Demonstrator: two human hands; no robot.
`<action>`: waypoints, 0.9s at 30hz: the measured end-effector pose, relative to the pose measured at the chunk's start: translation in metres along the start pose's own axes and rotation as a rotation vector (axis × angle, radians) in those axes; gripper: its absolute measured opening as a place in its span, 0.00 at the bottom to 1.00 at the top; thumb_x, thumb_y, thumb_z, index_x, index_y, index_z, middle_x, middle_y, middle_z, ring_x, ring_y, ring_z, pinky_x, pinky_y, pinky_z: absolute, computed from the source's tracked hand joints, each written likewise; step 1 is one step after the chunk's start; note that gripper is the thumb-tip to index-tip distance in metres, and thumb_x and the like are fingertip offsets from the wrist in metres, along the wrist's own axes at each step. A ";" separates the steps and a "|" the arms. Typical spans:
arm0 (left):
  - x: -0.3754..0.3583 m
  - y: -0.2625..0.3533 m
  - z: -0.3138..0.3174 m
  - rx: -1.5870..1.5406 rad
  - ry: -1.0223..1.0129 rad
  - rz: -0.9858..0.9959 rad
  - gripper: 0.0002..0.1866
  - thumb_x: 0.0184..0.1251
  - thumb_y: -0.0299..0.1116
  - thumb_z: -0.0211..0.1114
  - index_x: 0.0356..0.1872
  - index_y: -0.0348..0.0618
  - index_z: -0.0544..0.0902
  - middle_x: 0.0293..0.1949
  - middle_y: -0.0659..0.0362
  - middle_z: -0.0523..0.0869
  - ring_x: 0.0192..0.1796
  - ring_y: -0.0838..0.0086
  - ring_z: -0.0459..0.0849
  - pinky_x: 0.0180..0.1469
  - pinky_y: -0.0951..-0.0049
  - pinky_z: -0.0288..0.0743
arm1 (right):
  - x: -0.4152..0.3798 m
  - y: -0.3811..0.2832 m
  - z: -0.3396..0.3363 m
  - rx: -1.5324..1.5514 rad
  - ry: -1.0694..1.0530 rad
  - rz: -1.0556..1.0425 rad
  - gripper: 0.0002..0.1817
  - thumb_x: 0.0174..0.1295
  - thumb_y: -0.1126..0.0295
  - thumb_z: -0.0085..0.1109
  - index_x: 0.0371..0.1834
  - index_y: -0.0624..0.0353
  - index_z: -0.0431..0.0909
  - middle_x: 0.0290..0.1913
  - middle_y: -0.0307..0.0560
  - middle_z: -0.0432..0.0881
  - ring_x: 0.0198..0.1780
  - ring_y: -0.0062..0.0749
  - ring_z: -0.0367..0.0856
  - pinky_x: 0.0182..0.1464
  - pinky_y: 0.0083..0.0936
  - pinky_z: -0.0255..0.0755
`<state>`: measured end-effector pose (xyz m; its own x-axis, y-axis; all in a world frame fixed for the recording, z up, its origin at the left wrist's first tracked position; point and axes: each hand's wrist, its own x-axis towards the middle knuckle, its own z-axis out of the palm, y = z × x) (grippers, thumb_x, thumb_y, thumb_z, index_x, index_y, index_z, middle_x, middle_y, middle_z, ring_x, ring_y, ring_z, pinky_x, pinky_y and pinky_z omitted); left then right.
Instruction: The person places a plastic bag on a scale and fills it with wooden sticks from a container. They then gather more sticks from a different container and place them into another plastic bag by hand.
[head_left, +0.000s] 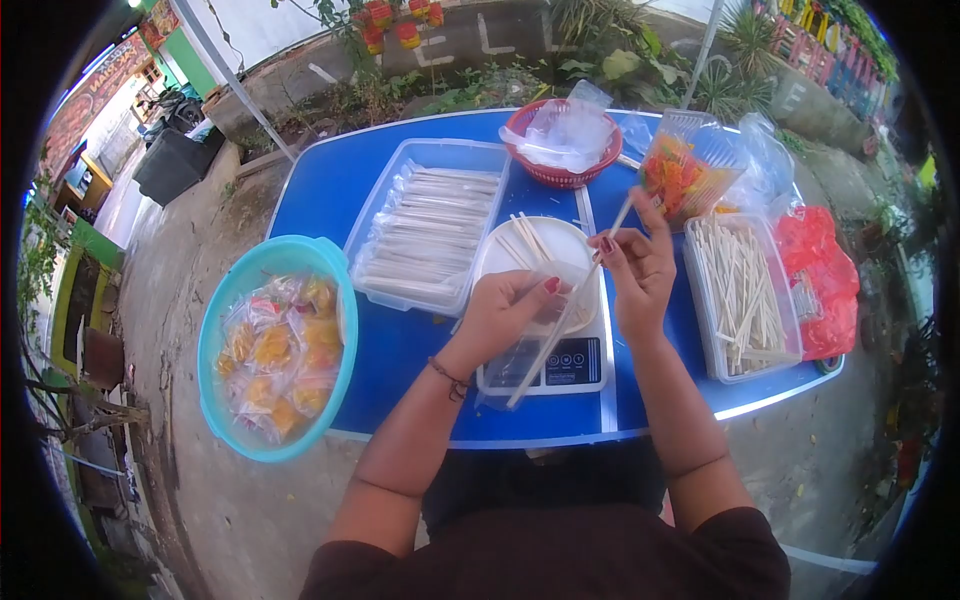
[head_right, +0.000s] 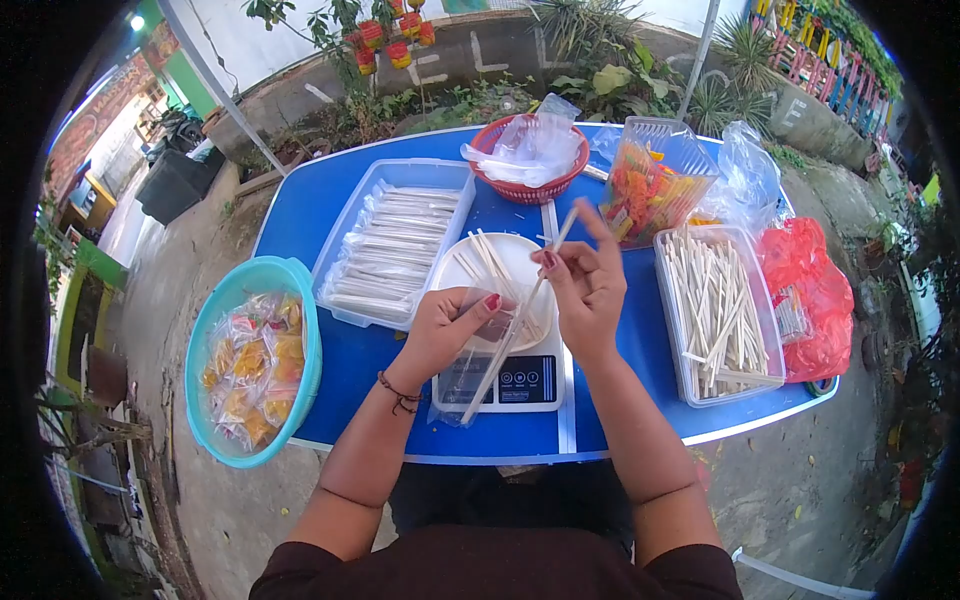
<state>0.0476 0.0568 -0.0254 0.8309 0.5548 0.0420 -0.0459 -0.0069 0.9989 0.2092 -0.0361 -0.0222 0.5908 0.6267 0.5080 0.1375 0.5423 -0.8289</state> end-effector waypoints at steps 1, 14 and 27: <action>0.000 0.001 0.000 -0.003 0.005 0.003 0.16 0.74 0.37 0.60 0.47 0.32 0.86 0.38 0.55 0.89 0.40 0.78 0.87 0.46 0.79 0.80 | 0.000 0.003 -0.002 -0.038 -0.020 -0.005 0.23 0.68 0.78 0.55 0.65 0.65 0.65 0.39 0.46 0.83 0.45 0.24 0.82 0.47 0.20 0.72; 0.002 0.001 0.002 -0.081 0.189 0.133 0.15 0.72 0.36 0.63 0.49 0.34 0.85 0.38 0.56 0.89 0.39 0.78 0.87 0.45 0.79 0.80 | -0.010 0.005 0.003 -0.231 -0.226 -0.004 0.09 0.64 0.79 0.61 0.47 0.65 0.79 0.38 0.42 0.82 0.38 0.18 0.79 0.42 0.16 0.72; 0.007 0.001 -0.008 -0.289 0.336 0.184 0.13 0.78 0.35 0.54 0.46 0.35 0.80 0.45 0.46 0.87 0.41 0.63 0.90 0.44 0.69 0.85 | -0.016 0.000 0.013 -1.287 -0.279 -0.306 0.08 0.54 0.62 0.66 0.31 0.54 0.83 0.32 0.43 0.80 0.37 0.37 0.76 0.41 0.37 0.64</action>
<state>0.0489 0.0669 -0.0244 0.5717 0.8045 0.1612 -0.3669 0.0749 0.9272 0.1896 -0.0389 -0.0271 0.2441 0.7515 0.6130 0.9655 -0.1292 -0.2260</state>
